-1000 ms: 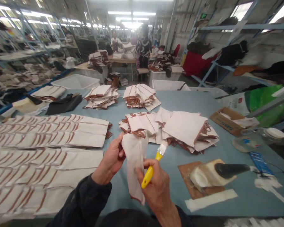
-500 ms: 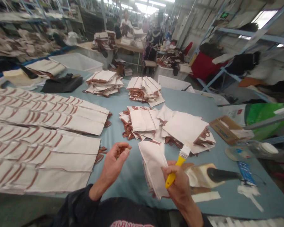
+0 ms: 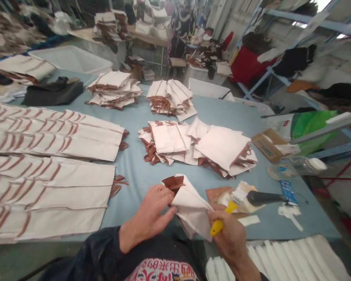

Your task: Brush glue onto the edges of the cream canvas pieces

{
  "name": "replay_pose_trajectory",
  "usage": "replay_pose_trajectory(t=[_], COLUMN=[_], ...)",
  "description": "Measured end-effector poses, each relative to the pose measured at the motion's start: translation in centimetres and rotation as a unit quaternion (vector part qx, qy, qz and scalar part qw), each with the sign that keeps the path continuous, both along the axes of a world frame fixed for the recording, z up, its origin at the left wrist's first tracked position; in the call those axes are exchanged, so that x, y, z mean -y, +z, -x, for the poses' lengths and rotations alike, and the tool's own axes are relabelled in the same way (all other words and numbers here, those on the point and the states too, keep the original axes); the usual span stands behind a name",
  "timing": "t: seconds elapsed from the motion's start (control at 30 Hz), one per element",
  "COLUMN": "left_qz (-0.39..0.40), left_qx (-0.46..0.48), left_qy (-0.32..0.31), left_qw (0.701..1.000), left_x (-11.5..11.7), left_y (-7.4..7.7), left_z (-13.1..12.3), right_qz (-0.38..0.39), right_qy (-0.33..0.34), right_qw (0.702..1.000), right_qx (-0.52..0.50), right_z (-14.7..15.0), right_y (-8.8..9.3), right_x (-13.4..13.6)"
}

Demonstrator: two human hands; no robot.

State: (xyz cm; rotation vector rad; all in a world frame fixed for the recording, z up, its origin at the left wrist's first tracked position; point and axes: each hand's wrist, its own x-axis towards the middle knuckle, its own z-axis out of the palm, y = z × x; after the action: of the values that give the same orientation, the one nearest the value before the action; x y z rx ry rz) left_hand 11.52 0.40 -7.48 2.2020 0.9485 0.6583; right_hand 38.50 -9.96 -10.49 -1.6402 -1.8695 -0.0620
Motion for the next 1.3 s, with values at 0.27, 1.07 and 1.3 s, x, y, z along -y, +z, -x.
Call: replay_pose_trajectory(t=[0.27,1.07,1.3], left_qz=[0.046,0.03,-0.099], left_qx=[0.015,0.029,-0.067], left_qy=[-0.052,-0.102,-0.165], left_qw=[0.998,0.994,0.979], left_x=[3.9,1.4,3.0], left_y=[-0.4,2.9,-0.3], left_z=[-0.2,1.8,1.6], right_qz=[0.007,-0.077,0.052], right_qy=[-0.104,-0.198,-0.2], right_qw=[0.994,0.947,0.885], right_qx=[-0.03,-0.24,-0.417], right_z=[1.3,2.4,5.2], right_y=[-1.7,2.4,1.8], right_x=[1.2,-3.1,-6.1])
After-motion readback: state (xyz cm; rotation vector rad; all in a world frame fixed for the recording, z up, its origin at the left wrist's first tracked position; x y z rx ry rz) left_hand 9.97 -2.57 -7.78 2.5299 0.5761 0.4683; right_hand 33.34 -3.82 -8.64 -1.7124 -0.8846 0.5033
